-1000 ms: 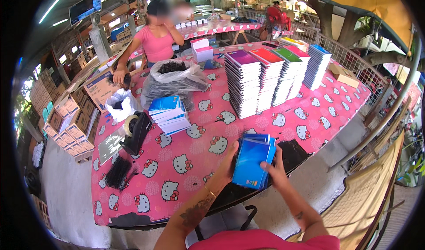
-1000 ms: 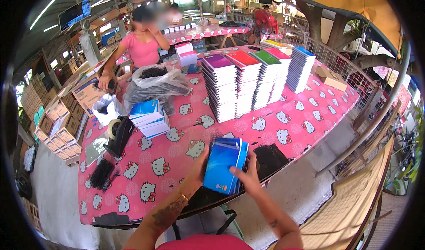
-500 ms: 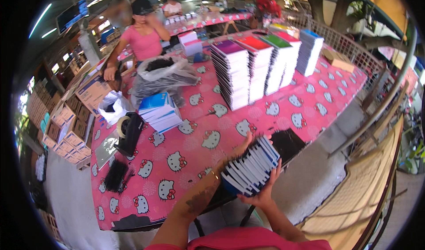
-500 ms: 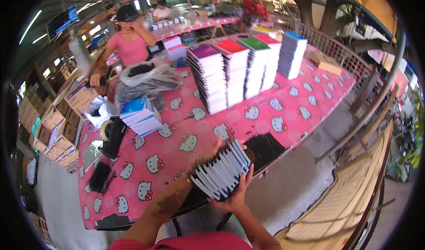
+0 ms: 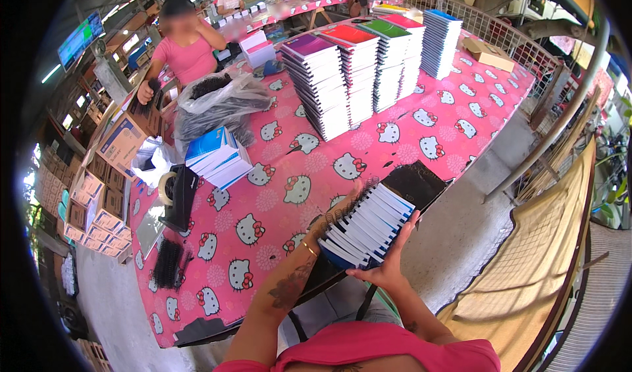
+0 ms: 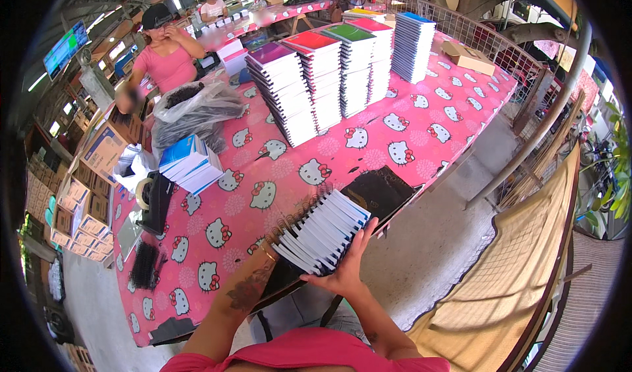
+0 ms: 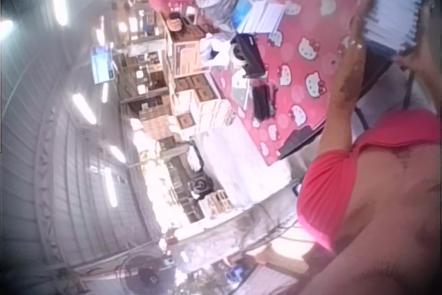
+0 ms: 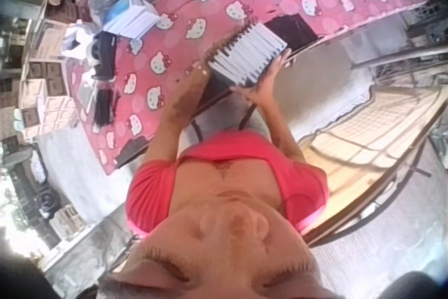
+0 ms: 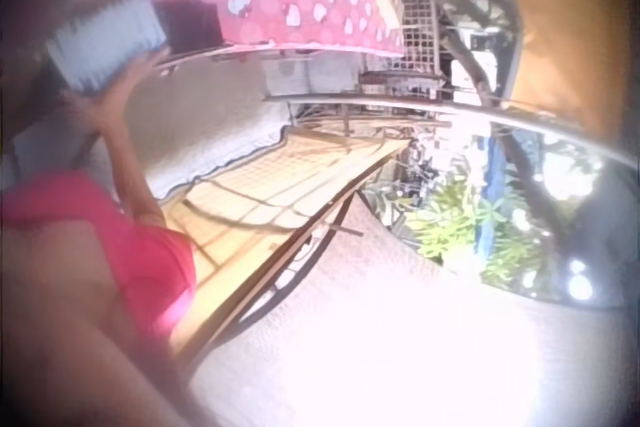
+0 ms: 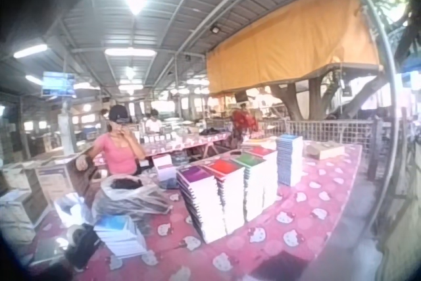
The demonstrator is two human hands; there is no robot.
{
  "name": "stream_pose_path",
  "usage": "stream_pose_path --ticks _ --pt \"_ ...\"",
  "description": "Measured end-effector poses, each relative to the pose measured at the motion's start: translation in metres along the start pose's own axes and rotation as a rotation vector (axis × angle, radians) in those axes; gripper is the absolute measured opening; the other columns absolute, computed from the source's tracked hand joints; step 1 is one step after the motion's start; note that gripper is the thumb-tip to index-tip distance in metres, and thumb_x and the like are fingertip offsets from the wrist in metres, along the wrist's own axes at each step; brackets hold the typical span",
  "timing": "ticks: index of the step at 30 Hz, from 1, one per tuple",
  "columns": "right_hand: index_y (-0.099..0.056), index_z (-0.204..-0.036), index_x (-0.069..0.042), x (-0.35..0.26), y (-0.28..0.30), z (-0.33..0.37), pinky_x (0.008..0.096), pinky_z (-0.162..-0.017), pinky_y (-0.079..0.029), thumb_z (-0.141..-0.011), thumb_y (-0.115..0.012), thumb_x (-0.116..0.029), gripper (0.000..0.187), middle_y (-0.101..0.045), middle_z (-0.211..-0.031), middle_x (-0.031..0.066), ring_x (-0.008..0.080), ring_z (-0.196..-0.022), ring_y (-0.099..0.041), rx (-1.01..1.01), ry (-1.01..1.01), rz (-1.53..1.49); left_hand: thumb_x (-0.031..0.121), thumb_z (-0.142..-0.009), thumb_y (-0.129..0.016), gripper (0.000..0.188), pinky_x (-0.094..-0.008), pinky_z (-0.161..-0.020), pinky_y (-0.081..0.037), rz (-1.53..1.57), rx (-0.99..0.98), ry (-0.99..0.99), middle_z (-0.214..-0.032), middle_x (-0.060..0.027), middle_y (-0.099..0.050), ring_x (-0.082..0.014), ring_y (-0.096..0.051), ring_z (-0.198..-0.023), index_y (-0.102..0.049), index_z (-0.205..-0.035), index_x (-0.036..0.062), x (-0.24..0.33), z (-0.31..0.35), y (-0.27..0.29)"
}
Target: The person repeatedly picks up blue spiral-bound notebooks from a pile on a pink Hello Kitty tablecloth, aligns them, and places them into a growing stack. The hands remain in view throughout, performing the same pick-and-place motion.
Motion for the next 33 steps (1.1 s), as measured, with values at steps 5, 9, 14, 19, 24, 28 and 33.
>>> stream_pose_path --ticks 5,9,14,19,24,28,33 --pt "0.013 -0.158 -0.011 -0.003 0.004 0.009 0.0627 -0.117 -0.005 -0.055 -0.088 -0.068 0.155 0.016 -0.158 0.0344 0.0487 -0.149 0.008 0.040 0.002 0.056 0.067 -0.101 -0.030 0.079 -0.0401 -0.111 -0.040 -0.047 -0.007 -0.015 -0.141 -0.0152 -0.054 -0.0250 -0.049 -0.133 -0.044 -0.145 0.0034 0.003 -0.007 0.000" --pt "0.008 -0.160 -0.015 -0.001 0.004 0.005 0.0641 -0.115 -0.011 -0.054 -0.090 -0.061 0.152 0.014 -0.158 0.0354 0.0515 -0.149 0.005 0.060 -0.022 0.041 0.067 -0.101 -0.030 0.079 -0.0402 -0.112 -0.039 -0.091 -0.016 -0.010 -0.142 -0.0151 -0.053 -0.0252 -0.049 -0.134 -0.044 -0.146 0.0033 0.002 0.003 -0.001" --pt "0.006 -0.161 -0.017 0.001 -0.003 0.013 0.0650 -0.115 -0.014 -0.054 -0.091 -0.054 0.150 0.014 -0.158 0.0364 0.0529 -0.149 0.003 0.036 -0.057 -0.004 0.067 -0.101 -0.029 0.079 -0.0402 -0.113 -0.038 -0.080 -0.017 -0.044 -0.142 -0.0149 -0.053 -0.0254 -0.048 -0.134 -0.044 -0.146 0.0032 0.012 -0.001 0.009" --pt "0.006 -0.161 -0.016 -0.003 -0.004 0.013 0.0653 -0.114 -0.015 -0.053 -0.091 -0.057 0.152 0.013 -0.158 0.0372 0.0543 -0.148 0.001 0.019 -0.067 0.010 0.063 -0.103 -0.029 0.079 -0.0441 -0.120 -0.024 -0.144 0.120 -0.333 -0.152 -0.0144 -0.044 -0.0273 -0.039 -0.143 -0.039 -0.149 -0.0001 0.061 0.023 0.042" --pt "0.006 -0.161 -0.014 -0.001 -0.008 0.020 0.0672 -0.113 -0.018 -0.069 -0.080 -0.065 0.135 0.007 -0.160 0.0342 0.0548 -0.148 -0.003 0.063 -0.040 0.053 0.065 -0.097 -0.042 0.087 -0.0510 -0.120 -0.020 -1.443 0.154 -0.525 -0.153 -0.0239 -0.039 -0.0357 -0.036 -0.145 -0.037 -0.149 -0.0049 0.119 0.077 -0.068" --pt "0.006 -0.160 -0.012 -0.009 -0.007 0.019 0.0671 -0.113 -0.020 -0.082 -0.070 -0.064 0.121 0.002 -0.161 0.0328 0.0550 -0.147 -0.007 0.044 -0.025 0.111 0.066 -0.093 -0.048 0.091 -0.0541 -0.118 -0.022 -1.446 -0.003 -0.450 -0.153 -0.0262 -0.037 -0.0388 -0.035 -0.144 -0.037 -0.148 -0.0060 0.072 0.078 -0.091" --pt "0.008 -0.160 -0.013 -0.004 -0.004 0.023 0.0663 -0.114 -0.019 -0.084 -0.069 -0.062 0.119 0.004 -0.160 0.0349 0.0543 -0.148 -0.007 0.048 -0.070 0.083 0.050 -0.090 -0.056 0.085 -0.0561 -0.117 -0.023 -1.484 -0.028 -0.424 -0.156 -0.0268 -0.031 -0.0412 -0.031 -0.145 -0.034 -0.149 -0.0067 0.066 0.075 -0.096"
Point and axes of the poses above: each hand's wrist, its own z-axis away from the middle knuckle, its own y-axis out of the back of the hand, x = y × z, the point moved 7 cm from there along -z, towards the middle knuckle
